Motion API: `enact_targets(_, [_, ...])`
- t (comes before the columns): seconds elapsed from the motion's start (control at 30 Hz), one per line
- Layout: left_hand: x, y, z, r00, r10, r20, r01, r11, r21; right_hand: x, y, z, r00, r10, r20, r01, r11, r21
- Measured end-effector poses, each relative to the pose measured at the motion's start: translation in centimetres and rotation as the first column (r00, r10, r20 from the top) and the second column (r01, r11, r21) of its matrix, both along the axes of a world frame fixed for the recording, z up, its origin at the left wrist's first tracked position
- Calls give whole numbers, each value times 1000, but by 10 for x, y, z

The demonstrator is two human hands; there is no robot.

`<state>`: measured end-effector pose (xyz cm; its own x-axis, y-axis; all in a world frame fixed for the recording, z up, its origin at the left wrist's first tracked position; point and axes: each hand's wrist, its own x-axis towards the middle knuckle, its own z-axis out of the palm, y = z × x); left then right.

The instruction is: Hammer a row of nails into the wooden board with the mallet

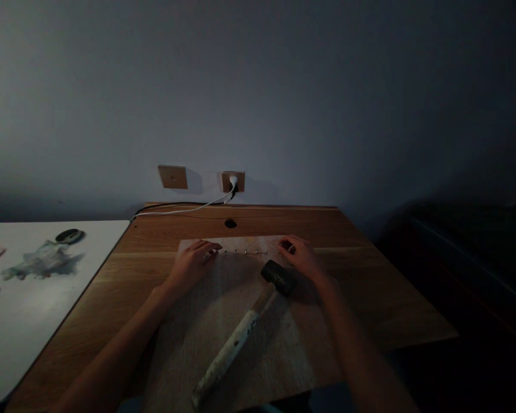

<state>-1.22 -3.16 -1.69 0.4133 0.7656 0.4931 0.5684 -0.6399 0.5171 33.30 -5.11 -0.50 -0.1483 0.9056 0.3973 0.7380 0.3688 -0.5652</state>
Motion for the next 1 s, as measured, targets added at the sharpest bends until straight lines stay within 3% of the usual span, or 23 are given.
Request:
enact_targets(0.33, [-1, 1, -5, 999, 20, -47, -20, 1000, -19, 3, 1, -2, 1000, 21, -19, -21, 1000, -11])
enact_targets(0.7, [-1, -1, -1, 998, 19, -52, -21, 999, -36, 6, 2, -7, 999, 41, -15, -42, 999, -29])
enact_targets(1.0, [-1, 1, -3, 999, 23, -48, -23, 1000, 14, 2, 1, 0, 999, 36, -33, -35, 999, 29])
